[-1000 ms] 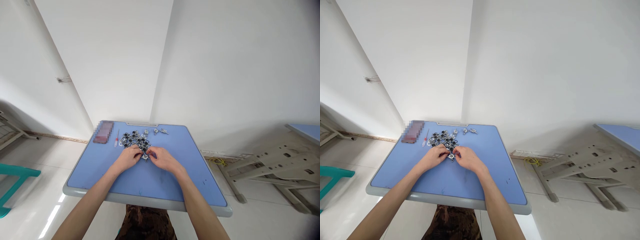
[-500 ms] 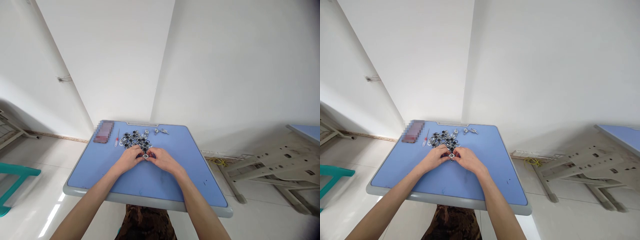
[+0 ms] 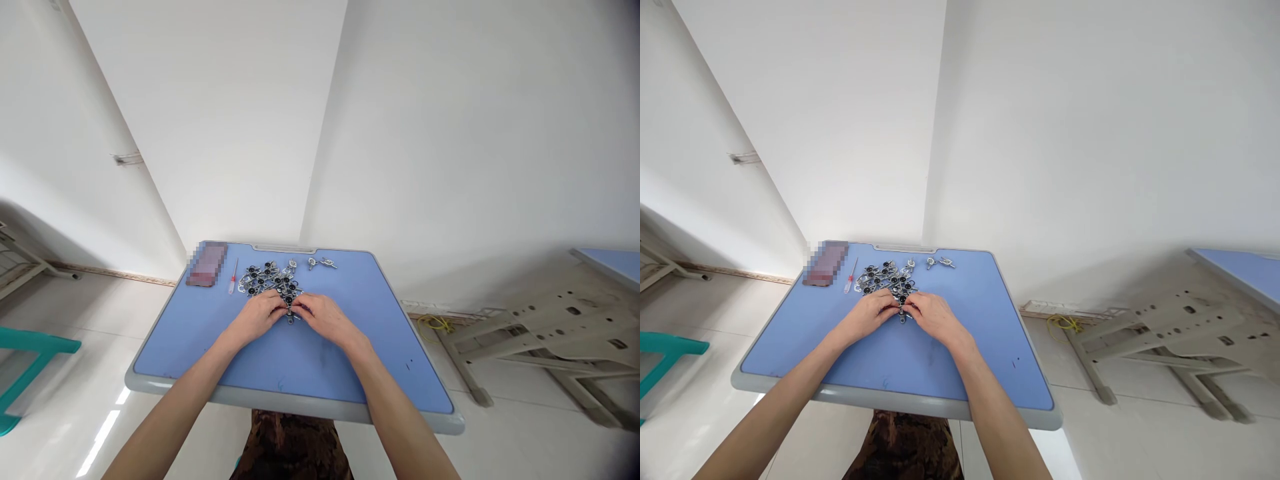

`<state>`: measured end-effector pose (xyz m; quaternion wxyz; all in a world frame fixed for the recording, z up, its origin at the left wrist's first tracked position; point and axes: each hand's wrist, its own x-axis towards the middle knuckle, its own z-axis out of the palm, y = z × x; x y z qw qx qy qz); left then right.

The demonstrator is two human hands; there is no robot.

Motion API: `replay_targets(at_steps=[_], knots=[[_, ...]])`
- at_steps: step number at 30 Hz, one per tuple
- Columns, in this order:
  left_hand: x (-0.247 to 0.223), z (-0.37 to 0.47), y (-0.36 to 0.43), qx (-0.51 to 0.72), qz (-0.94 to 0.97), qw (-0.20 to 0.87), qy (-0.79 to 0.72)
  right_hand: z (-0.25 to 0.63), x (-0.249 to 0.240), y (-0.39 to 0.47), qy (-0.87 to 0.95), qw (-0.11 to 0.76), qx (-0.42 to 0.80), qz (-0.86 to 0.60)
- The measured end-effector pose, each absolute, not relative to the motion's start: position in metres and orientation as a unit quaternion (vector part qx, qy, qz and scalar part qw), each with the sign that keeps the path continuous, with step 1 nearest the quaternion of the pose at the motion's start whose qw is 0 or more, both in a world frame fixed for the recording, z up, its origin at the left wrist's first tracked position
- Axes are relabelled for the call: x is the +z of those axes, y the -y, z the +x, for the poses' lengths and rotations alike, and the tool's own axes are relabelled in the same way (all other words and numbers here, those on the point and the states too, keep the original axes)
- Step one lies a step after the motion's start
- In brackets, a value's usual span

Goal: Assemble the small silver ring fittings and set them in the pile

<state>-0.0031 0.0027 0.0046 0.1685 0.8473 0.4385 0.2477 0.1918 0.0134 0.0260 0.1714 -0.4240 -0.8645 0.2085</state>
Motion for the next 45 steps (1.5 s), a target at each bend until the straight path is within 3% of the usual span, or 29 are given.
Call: replay_targets(at_steps=[9,18,27,45], knots=[[0.007,-0.002,-0.002,0.276,0.818,0.149,-0.483,0.187,0.025,-0.012,0.852,0.157,0.198,-0.458],[0.009,-0.006,-0.004,0.285,0.789,0.143,-0.525,0.189,0.030,-0.010,0.834,0.184,0.263,-0.448],[0.009,-0.013,-0.005,0.210,0.827,0.020,-0.522,0.190,0.031,-0.010,0.833,0.179,0.258,-0.455],[0.020,-0.005,0.008,0.243,0.871,0.090,-0.417,0.190,0.033,-0.007,0.835,0.160,0.281,-0.445]])
